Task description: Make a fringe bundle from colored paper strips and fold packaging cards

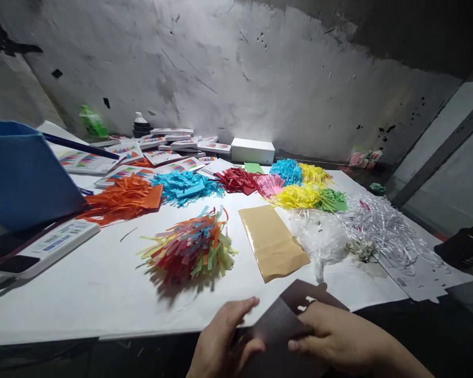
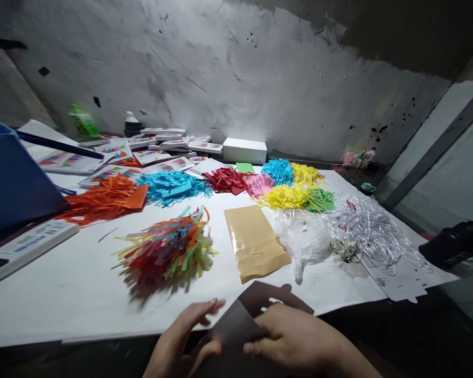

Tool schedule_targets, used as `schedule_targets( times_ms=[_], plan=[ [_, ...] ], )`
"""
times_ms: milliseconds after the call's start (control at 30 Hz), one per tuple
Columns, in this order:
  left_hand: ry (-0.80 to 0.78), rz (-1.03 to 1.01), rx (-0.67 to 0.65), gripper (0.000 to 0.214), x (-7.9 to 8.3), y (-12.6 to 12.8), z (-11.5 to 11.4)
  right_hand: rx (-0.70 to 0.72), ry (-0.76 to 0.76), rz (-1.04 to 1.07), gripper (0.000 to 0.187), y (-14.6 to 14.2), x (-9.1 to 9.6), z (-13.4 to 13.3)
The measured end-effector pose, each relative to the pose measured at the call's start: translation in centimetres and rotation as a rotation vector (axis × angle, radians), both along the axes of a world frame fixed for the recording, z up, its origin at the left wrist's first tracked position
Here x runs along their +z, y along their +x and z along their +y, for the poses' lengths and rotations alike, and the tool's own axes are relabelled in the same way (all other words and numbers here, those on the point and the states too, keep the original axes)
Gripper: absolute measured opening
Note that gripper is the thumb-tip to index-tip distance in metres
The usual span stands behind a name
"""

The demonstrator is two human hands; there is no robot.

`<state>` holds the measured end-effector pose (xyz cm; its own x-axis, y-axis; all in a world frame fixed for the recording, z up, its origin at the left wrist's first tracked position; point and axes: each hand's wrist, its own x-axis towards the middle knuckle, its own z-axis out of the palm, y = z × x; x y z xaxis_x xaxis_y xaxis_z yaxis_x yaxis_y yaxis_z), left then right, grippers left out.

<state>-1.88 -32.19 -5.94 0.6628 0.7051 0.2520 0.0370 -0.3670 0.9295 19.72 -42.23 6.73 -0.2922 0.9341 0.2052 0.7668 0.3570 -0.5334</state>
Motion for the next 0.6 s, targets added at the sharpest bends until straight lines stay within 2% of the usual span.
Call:
schedule_targets(
  times_ms=[33, 67, 167, 233, 300, 367, 433, 467, 500, 567, 600],
  plan=[
    [0.057, -0.001, 0.078, 0.058, -0.6, 0.1, -0.3, 0.007, -0.039, 0.008, 0.022, -0.2, 0.3, 0.3],
    [0.100, 0.003, 0.076, 0.063, -1.1, 0.3, -0.5, 0.013, -0.046, 0.017, 0.026, -0.4, 0.7, 0.5],
    [0.087, 0.034, -0.194, 0.073, -2.2, 1.1, -1.2, 0.094, 0.050, -0.011, 0.028, -1.3, 1.2, 0.6],
    [0.002, 0.123, -0.331, 0.059, -2.0, 1.3, -1.2, 0.109, 0.097, -0.057, 0.023, -1.7, 1.2, 0.4],
    [-0.065, 0.227, -0.310, 0.043, -1.2, 1.2, -0.8, 0.071, 0.132, -0.078, 0.019, -1.6, 0.8, 0.1],
    [-0.085, 0.252, -0.154, 0.026, 0.0, 0.7, -0.2, -0.050, 0.241, -0.077, 0.024, -1.0, -0.3, -0.7],
    [-0.079, 0.192, 0.030, 0.020, 1.0, 0.0, 0.6, -0.296, 0.436, -0.070, 0.039, -0.2, -2.6, -2.0],
    [-0.082, 0.146, 0.088, 0.023, 1.5, -0.3, 1.0, -0.494, 0.497, -0.046, 0.047, 0.2, -4.2, -2.7],
    [-0.099, 0.106, 0.124, 0.026, 1.8, -0.6, 1.3, -0.623, 0.561, 0.000, 0.054, 0.4, -6.1, -3.5],
    [-0.162, 0.045, 0.137, 0.031, 2.2, -0.9, 1.7, -0.641, 0.583, 0.118, 0.061, 0.3, -10.3, -5.0],
    [-0.195, 0.027, 0.130, 0.033, 2.3, -0.9, 1.7, -0.737, 0.597, 0.116, 0.063, 0.0, -12.3, -5.6]
  ],
)
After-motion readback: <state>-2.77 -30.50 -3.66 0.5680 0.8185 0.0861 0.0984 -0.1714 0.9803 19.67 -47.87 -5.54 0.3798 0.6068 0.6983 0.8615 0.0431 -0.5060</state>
